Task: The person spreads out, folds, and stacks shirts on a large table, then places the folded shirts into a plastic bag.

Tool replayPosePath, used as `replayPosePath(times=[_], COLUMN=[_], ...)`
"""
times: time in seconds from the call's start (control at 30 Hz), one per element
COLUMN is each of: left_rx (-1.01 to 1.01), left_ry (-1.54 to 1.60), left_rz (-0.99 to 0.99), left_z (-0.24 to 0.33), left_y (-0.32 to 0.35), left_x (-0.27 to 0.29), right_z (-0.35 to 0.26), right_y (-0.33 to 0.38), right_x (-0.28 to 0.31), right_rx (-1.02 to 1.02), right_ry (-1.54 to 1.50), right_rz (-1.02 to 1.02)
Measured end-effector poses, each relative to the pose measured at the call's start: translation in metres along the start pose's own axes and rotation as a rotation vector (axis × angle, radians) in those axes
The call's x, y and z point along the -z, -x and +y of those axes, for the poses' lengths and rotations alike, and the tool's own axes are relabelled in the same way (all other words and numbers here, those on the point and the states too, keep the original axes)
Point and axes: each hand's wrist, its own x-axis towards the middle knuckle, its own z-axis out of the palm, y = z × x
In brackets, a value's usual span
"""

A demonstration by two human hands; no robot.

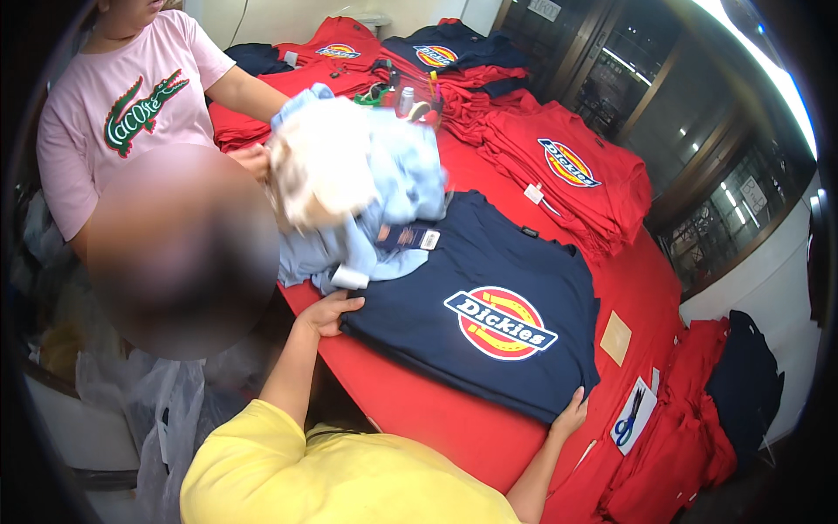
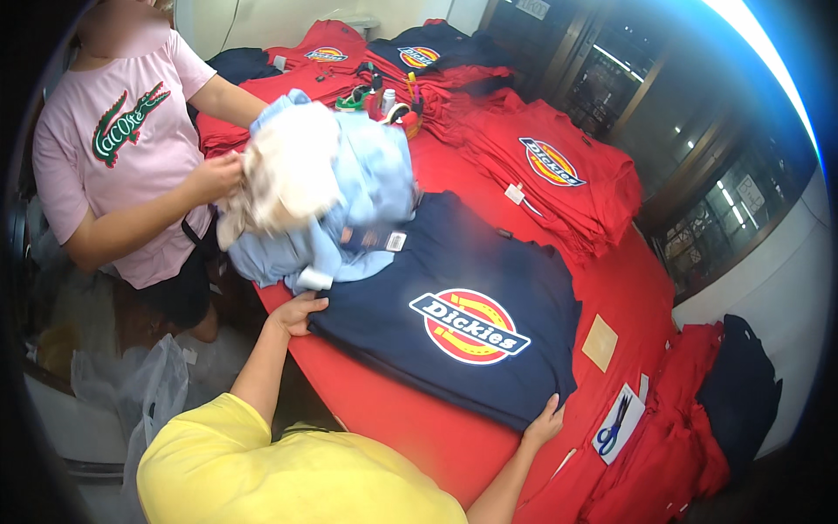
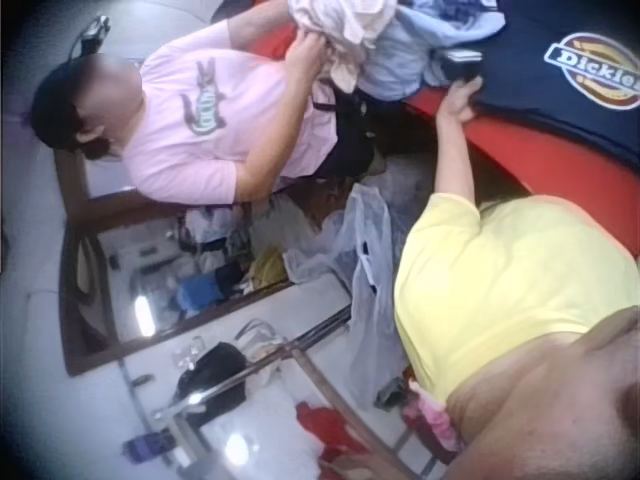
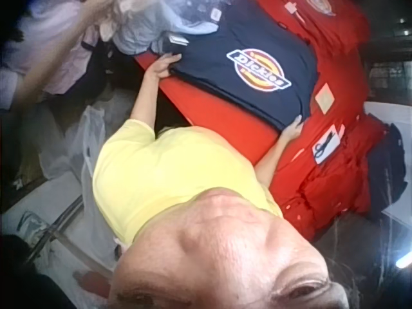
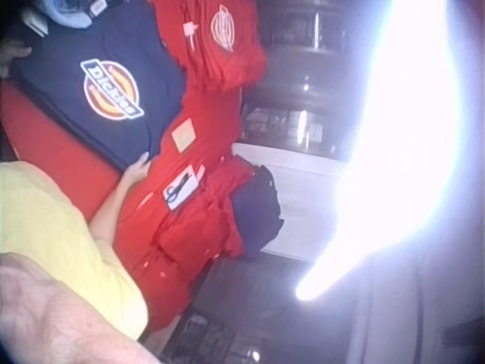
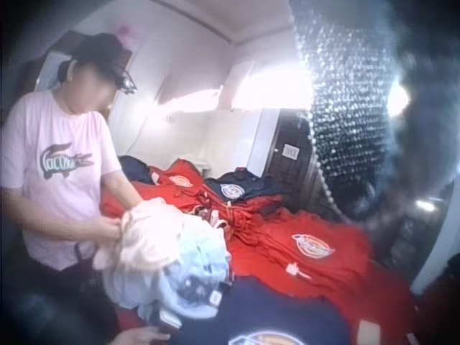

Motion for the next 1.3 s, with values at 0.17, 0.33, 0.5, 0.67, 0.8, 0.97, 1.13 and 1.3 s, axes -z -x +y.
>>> replayPosePath(times=[0.17,0.33,0.5,0.67,0.8,0.97,1.13,1.3], left_rx=[-0.005,-0.047,-0.049,-0.038,-0.021,-0.021,-0.04,-0.032], left_ry=[0.03,0.039,0.031,0.019,0.011,-0.009,0.01,0.001], left_rz=[0.064,0.059,0.088,0.093,0.08,0.073,0.086,0.06], left_z=[-0.009,-0.008,-0.008,-0.009,-0.006,-0.005,-0.01,-0.006], left_y=[-0.006,-0.002,-0.002,0.0,-0.002,0.001,-0.004,-0.001], left_x=[0.015,0.007,0.006,0.011,0.001,0.004,0.009,0.003], right_z=[0.004,-0.005,0.004,0.003,0.02,0.001,0.009,0.011], right_y=[-0.001,0.001,-0.001,0.0,-0.005,0.0,-0.002,-0.003], right_x=[0.0,0.002,0.001,0.0,0.0,0.003,0.003,0.003], right_rx=[-0.002,-0.02,0.006,-0.011,0.027,-0.078,-0.074,-0.072], right_ry=[0.006,-0.023,-0.023,-0.022,-0.006,-0.049,-0.041,-0.048], right_rz=[0.011,-0.02,-0.011,-0.037,-0.005,-0.102,-0.093,-0.087])
